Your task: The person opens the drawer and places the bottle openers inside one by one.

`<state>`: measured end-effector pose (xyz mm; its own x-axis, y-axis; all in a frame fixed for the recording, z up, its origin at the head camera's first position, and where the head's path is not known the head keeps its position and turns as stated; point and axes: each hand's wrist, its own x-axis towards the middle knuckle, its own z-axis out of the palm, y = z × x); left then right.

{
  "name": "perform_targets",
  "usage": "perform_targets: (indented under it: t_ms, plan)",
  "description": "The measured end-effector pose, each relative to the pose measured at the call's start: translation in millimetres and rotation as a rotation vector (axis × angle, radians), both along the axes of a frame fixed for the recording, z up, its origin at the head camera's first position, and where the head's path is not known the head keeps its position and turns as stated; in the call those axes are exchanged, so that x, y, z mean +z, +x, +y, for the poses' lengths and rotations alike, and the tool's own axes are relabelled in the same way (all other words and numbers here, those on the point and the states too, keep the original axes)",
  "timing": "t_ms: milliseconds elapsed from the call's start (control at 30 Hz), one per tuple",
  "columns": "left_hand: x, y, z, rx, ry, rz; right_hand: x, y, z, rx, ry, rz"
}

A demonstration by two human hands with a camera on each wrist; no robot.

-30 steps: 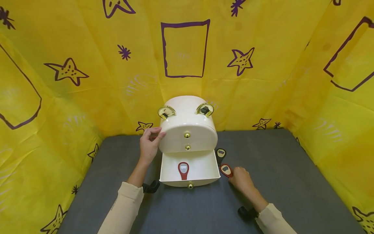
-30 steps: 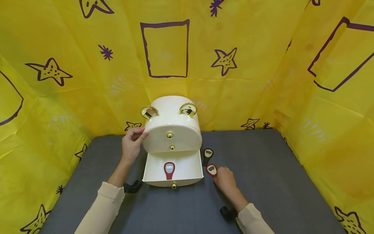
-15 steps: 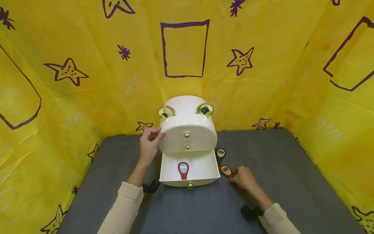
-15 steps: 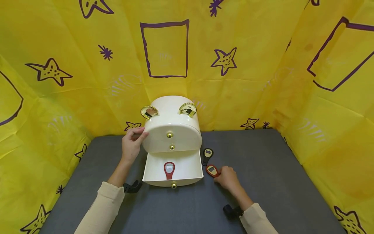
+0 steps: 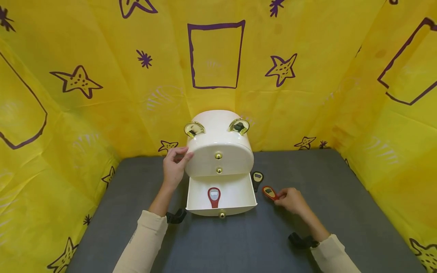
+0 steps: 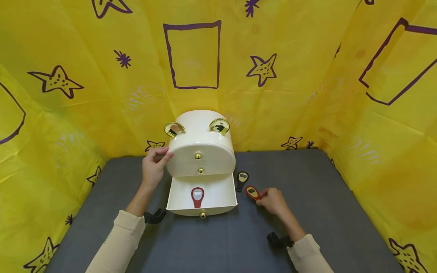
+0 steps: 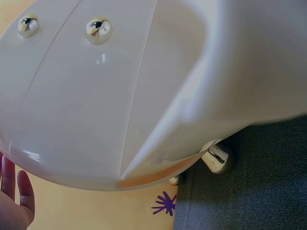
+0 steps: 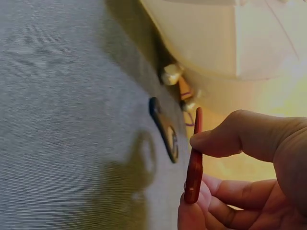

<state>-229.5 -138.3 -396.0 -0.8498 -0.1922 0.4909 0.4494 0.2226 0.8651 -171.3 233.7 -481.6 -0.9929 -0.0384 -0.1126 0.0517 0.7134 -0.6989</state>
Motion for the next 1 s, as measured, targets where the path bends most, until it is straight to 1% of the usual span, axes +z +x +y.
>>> perform_targets:
  t_ms: [33,67,167,267,300,367,600,800,1000]
  plan:
    - [-0.9,-0.9,-0.4,0.0,0.005,0.003,1.9,-1.2,0.5,0.005,-0.002,0.0]
    - [-4.5,-3.6,-1.4,0.001,0.01,0.011,3.6,-2.5,1.0,0.006,-0.005,-0.002]
    - [-5.8,-4.6,-1.6,0.002,0.011,0.0,8.5,-6.0,2.7,0.011,-0.027,-0.007]
    - [-4.6,-3.2,-1.1,-0.004,0.003,-0.003,15.2,-8.4,4.1,0.009,-0.044,-0.006]
    - [-1.6,-0.7,-0.1,-0.005,0.0,-0.012,18.0,-9.0,4.4,0.012,-0.044,-0.001]
    - [-1.4,0.1,0.0,-0.006,-0.001,-0.002,23.2,-10.0,4.5,0.016,-0.047,0.005]
    - [-0.6,0.5,0.0,-0.004,-0.01,-0.01,39.6,-12.3,2.4,0.009,-0.066,0.018]
    - [0.3,1.0,0.4,-0.003,-0.014,-0.002,50.9,-11.5,-1.5,0.036,-0.055,0.039]
    - [1.3,1.0,-0.1,-0.015,-0.012,-0.017,62.4,-13.3,-9.2,0.085,-0.064,0.051]
